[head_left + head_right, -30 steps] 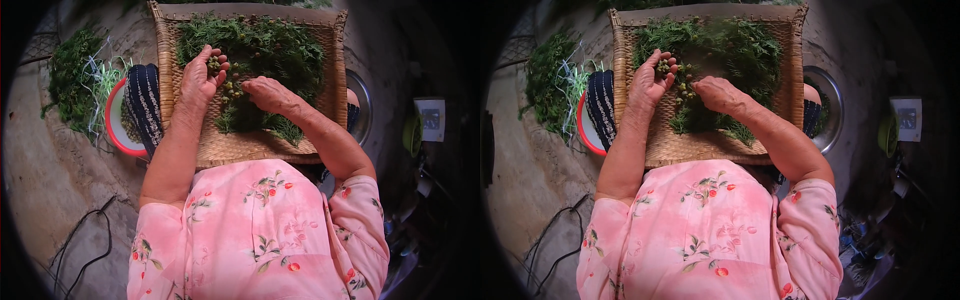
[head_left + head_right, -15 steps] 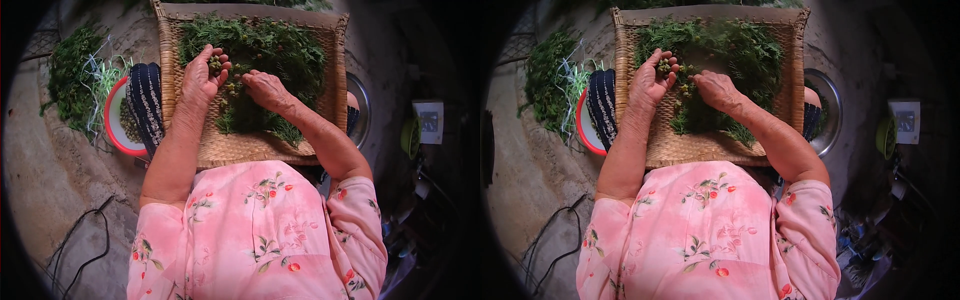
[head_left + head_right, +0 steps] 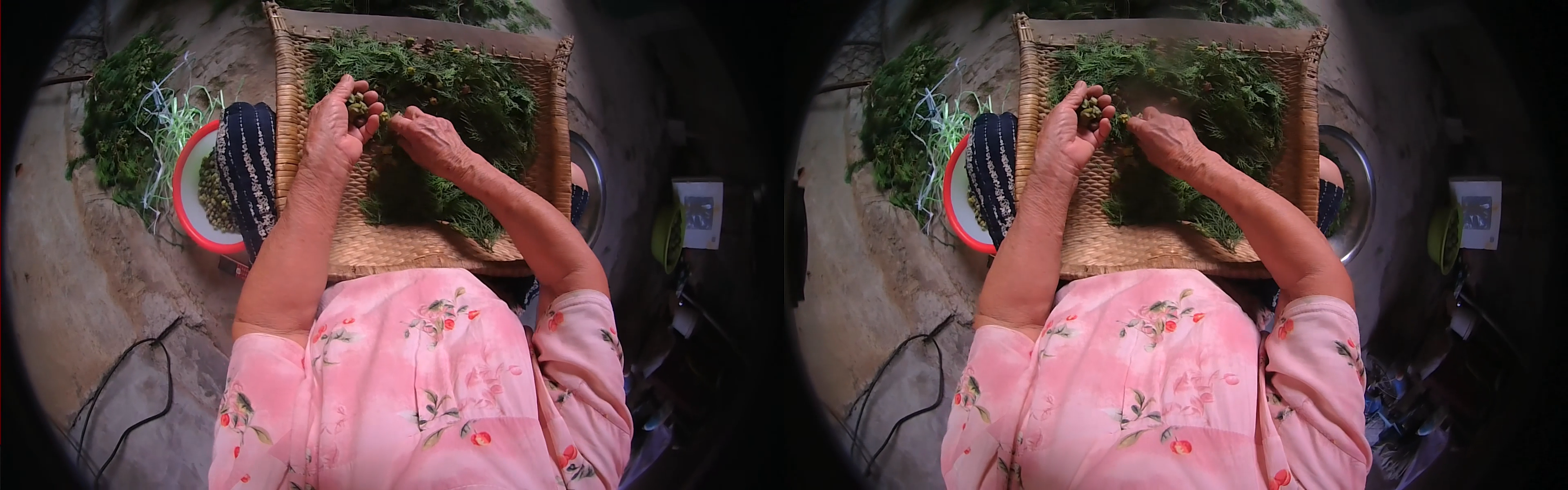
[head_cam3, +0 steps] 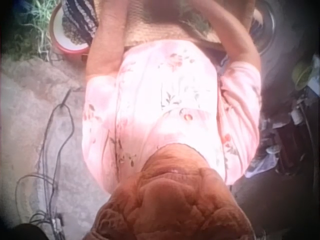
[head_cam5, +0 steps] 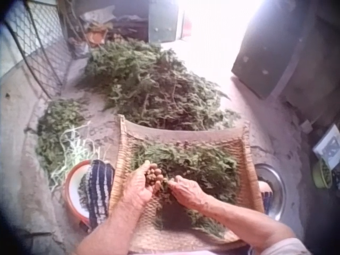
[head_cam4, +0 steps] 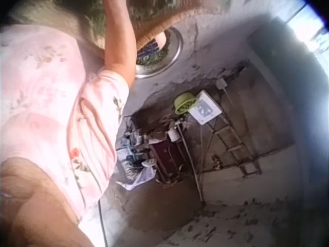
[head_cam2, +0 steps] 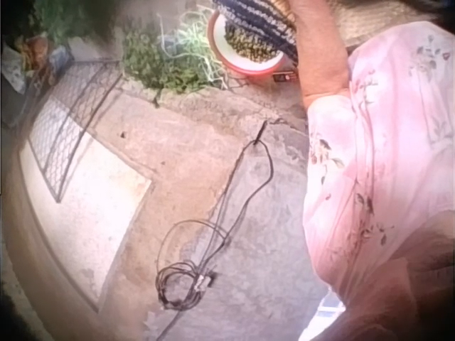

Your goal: The person picks clusters of small green seeds from leafy branches by hand and sorts them on a woven tray.

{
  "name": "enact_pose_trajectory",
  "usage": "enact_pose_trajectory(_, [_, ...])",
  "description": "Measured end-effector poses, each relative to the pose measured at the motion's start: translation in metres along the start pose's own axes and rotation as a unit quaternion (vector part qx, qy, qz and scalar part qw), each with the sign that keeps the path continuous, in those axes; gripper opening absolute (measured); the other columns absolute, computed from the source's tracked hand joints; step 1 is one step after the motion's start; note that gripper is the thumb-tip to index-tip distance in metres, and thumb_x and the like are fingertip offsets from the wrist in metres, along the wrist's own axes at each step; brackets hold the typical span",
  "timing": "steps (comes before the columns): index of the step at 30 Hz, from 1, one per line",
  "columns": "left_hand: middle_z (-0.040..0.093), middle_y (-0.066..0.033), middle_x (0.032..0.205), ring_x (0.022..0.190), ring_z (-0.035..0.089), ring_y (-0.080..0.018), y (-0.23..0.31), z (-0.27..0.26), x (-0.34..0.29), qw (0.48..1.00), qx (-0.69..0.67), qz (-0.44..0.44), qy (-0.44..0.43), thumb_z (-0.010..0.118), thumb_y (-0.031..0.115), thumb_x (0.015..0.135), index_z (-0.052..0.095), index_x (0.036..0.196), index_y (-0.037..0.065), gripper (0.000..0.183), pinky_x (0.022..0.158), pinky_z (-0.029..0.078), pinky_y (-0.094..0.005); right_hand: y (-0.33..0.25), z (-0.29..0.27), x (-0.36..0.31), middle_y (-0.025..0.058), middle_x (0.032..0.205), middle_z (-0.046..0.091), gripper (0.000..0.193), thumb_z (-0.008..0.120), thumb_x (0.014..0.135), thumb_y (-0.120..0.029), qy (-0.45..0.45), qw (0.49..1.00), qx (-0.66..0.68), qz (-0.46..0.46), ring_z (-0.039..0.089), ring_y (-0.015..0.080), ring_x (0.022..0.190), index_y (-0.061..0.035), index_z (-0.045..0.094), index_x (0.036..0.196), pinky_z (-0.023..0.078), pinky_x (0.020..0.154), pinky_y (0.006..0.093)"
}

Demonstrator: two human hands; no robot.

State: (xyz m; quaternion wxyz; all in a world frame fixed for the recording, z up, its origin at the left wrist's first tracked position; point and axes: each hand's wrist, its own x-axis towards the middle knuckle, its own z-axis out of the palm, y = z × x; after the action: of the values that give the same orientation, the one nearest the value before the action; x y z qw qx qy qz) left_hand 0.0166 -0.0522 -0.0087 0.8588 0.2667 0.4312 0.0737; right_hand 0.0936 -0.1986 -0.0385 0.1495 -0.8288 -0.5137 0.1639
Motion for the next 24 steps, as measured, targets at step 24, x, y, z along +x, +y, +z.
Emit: enact_pose_trajectory(24, [0.06, -0.0036, 0.079, 0.064, 0.058, -0.0143, 0.008, -0.001, 0.006, 1.0, -0.017, -0.01, -0.014, 0.056, 0.031, 0.088, 0.058, 0.091, 0.008, 0.024, 0.044, 0.046, -0.0209, 0.011, 0.005, 0.006, 0.014, 0.089, 0.055, 0.011, 0.055, 0.078, -0.009, 0.089, 0.993, 0.077, -0.029, 0.057, 0.0351, 0.082, -0.0069, 0.056, 0.088, 0.047, 0.069, 0.0425])
